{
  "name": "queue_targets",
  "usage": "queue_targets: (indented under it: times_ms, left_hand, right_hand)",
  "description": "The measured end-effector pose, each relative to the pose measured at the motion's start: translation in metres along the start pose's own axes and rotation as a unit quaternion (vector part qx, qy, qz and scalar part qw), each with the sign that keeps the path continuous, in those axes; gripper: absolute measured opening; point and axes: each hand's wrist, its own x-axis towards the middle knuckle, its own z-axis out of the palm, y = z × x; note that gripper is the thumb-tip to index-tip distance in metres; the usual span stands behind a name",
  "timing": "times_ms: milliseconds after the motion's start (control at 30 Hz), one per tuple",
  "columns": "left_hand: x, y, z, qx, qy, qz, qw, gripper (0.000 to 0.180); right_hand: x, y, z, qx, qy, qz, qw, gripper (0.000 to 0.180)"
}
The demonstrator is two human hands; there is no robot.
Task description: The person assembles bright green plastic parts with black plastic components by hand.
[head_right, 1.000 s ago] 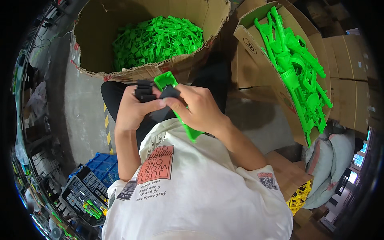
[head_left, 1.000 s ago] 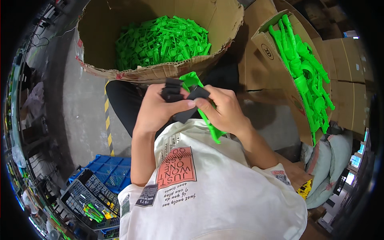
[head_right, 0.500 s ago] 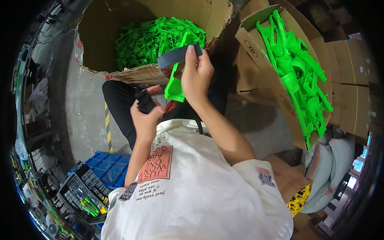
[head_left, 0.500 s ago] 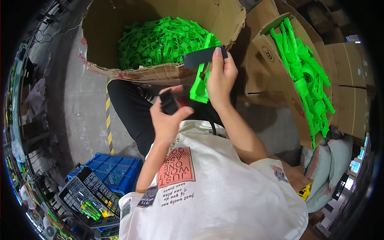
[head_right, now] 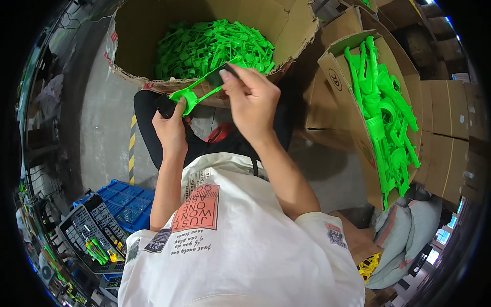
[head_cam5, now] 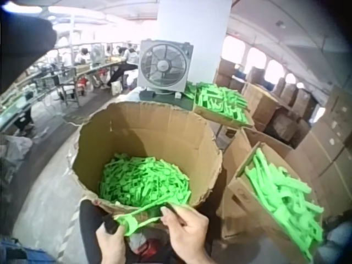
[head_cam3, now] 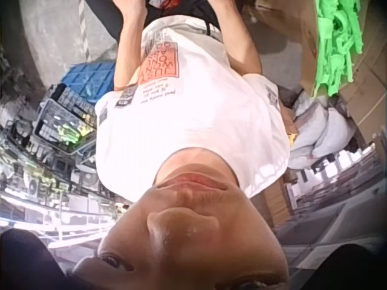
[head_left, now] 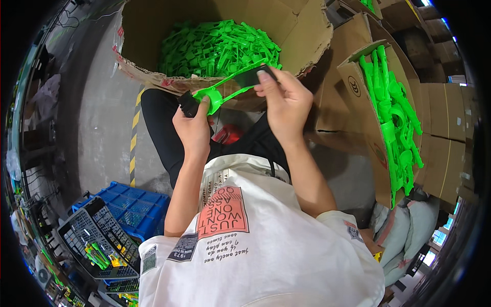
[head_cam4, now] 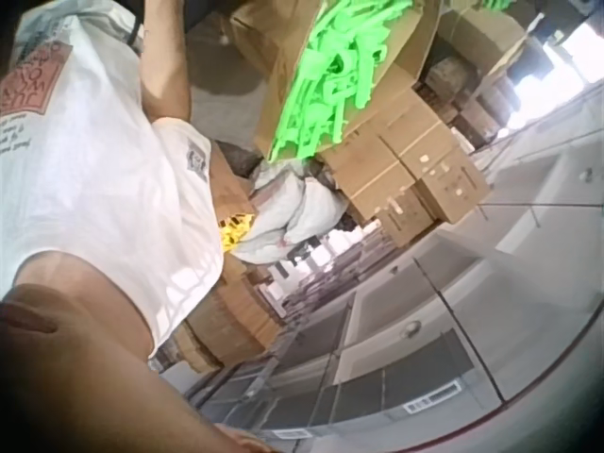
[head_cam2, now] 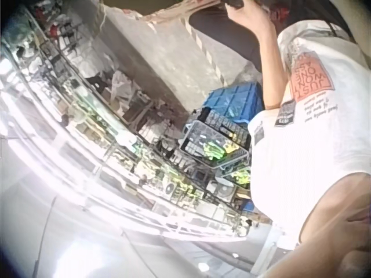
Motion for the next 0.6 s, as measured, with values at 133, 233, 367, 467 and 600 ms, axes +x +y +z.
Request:
queue_targets:
  times_ms: [133,233,367,467,600]
  left_hand:
    - [0.002,-0.003,0.000,-0.004,-0.007,0.006,1.000,0.014]
    - [0.001,-0.001,0.001,0.010,-0.026,0.011,1.000,0.015]
    - [0.003,-0.003,0.002,0.027,-0.047,0.013,0.998,0.015]
    - [0.005,-0.003,0.005,0.009,-0.040,0.009,0.999,0.015]
    - [0.008,0.000,0.008,0.005,-0.041,0.004,0.999,0.013]
  right_hand:
    - [-0.009,0.010,0.018,-0.104,0.022,-0.086,0.991,0.022]
    - [-0.009,0.012,0.022,-0.157,0.035,-0.152,0.975,0.018]
    - [-0.012,0.013,0.023,-0.169,0.058,-0.204,0.962,0.016]
    - [-0.012,0.016,0.027,-0.177,0.047,-0.239,0.954,0.015]
    - [-0.012,0.017,0.025,-0.223,0.017,-0.279,0.934,0.015]
